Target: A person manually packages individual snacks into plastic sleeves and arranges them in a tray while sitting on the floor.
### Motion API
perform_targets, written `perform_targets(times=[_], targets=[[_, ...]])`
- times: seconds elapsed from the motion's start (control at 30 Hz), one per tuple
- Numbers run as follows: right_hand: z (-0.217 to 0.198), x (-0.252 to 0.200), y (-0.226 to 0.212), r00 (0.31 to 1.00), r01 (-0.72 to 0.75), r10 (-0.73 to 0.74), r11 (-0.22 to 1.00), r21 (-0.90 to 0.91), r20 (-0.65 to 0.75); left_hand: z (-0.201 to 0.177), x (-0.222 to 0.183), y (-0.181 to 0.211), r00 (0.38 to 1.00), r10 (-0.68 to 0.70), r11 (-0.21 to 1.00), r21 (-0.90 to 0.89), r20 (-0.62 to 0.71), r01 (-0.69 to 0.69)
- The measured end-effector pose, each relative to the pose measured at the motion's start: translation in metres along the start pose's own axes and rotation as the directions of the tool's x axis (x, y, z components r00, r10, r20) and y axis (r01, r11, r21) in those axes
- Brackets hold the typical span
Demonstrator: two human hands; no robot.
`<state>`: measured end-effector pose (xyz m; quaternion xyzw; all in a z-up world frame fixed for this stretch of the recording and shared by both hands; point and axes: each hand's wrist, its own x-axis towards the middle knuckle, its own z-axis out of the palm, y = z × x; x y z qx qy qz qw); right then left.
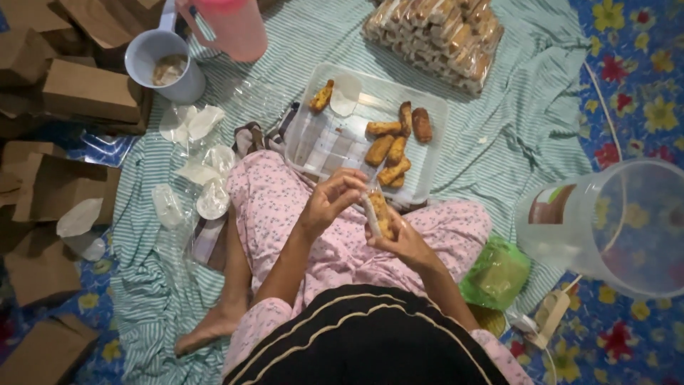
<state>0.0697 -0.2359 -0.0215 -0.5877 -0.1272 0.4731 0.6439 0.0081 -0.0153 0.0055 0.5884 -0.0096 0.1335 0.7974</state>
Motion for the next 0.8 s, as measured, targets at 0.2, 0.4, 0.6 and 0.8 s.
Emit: perform_targets(times=[0.2, 0.4, 0.6, 0.8], targets=[[0.006, 0.008, 0.006, 0.999, 0.036, -0.036, 0.999, 0.006, 0.018, -0.015, 0.001, -0.014, 0.999, -0.044, 0.999, 0.013, -0.013, 0.044], [0.012, 0.009, -0.005, 0.999, 0.035, -0.033, 0.999, -0.042, 0.043, -0.021, 0.000, -0.011, 1.000, -0.021, 0.998, 0.054, -0.020, 0.022], [0.011, 0.011, 0.003, 0.996, 0.034, -0.027, 0.996, -0.078, 0.087, -0.026, 0.003, -0.015, 0.998, 0.031, 0.985, 0.168, 0.046, -0.038], [0.005, 0.012, 0.012, 0.994, 0.034, -0.025, 0.996, -0.086, 0.107, -0.030, 0.002, -0.014, 0.998, 0.051, 0.986, 0.158, 0.041, -0.057]])
